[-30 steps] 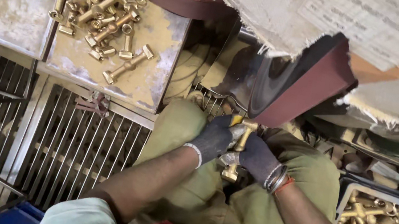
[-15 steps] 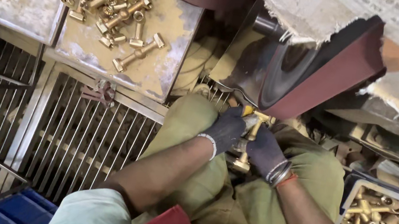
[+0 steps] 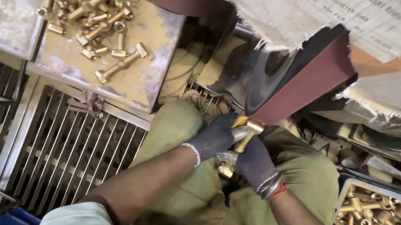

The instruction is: The person sits on the floor and repeatedly presses small brass fittings against a rotating belt sander to smooth their surfaces. They handle the parts one at a time, rotating them in gloved hands, and place finished pieces into a nearby bin.

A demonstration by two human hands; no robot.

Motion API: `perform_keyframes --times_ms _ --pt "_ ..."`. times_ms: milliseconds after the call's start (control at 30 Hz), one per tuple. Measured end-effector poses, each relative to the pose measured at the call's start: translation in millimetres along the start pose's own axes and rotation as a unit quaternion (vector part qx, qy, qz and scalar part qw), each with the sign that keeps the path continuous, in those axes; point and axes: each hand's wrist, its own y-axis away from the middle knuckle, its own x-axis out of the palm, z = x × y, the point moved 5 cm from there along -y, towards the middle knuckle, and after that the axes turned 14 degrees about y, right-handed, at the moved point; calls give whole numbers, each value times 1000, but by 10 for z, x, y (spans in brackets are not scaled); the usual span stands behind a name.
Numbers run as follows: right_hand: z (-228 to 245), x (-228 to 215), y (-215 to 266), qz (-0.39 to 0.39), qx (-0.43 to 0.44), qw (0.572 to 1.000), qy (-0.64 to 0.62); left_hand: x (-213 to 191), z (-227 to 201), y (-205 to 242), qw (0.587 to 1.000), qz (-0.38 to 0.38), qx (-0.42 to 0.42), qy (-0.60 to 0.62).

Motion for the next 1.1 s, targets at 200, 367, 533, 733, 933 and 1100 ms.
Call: perform_keyframes --times_ms 200,367,533,733,933,1100 --pt "-34 6 -66 86 77 962 -247 -190 366 -251 992 -57 -111 37" --pt "99 -88 -79 97 105 904 -402 -40 292 -193 930 -28 -141 337" --pt "407 -223 556 137 45 964 -223 85 -483 494 995 86 50 -31" --pt "1002 -140 1267 330 -209 903 -180 719 -1206 1315 882 300 317 -179" --pt "1064 -196 1321 72 -294 950 75 899 -1197 1570 923 132 282 -225" --pt "403 -253 933 -40 -105 993 -26 849 -1126 1372 898 60 343 -270"
